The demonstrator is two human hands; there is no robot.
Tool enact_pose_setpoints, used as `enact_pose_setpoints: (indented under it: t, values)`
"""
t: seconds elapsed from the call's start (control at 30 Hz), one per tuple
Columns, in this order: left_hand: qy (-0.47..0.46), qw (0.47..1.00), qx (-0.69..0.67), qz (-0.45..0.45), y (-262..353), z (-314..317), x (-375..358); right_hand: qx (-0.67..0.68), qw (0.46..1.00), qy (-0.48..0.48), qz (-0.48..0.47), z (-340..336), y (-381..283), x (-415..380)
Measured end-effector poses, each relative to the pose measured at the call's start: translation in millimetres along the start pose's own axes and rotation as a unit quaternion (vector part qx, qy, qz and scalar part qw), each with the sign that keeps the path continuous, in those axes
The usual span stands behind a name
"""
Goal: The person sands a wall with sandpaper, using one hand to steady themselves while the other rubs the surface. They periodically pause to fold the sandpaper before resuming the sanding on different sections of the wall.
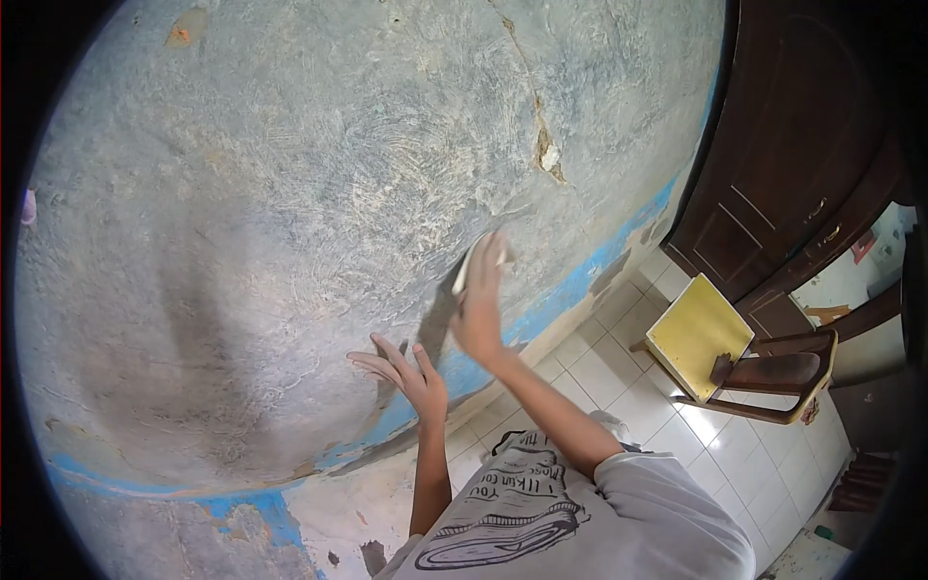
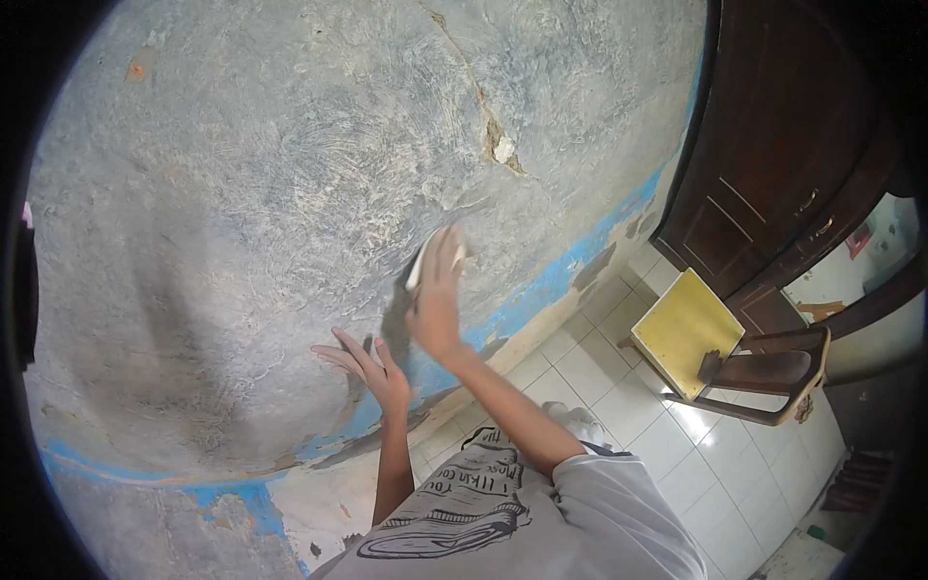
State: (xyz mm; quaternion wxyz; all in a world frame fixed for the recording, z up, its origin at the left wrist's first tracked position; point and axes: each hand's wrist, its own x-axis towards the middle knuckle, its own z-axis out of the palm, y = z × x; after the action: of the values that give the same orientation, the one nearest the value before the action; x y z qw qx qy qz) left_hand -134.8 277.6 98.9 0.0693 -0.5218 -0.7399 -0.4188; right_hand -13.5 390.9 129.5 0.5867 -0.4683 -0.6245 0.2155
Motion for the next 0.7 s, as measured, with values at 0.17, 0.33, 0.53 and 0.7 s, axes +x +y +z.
enact_pose_setpoints:
  t: [0.17,0.33,0.53,0.7]
  values:
    - [-0.003,1.000,-0.009,0.004,-10.1,0.7,-0.7,0.048,0.997,0.020,0.064,-22.7,9.9,27.1]
    - [0.018,1.000,-0.022,-0.001,-7.5,13.0,-5.5,0.045,0.997,0.043,0.041,-66.3,35.4,66.0]
    - [0.009,0.999,0.045,-0.028,-4.0,5.0,-7.9,0.084,0.996,0.017,-0.017,3.1,-13.6,-5.1]
    - [-0.005,0.994,0.109,-0.013,-25.0,-21.3,-13.1,0.048,0.997,0.057,-0.009,-20.3,28.7,50.5]
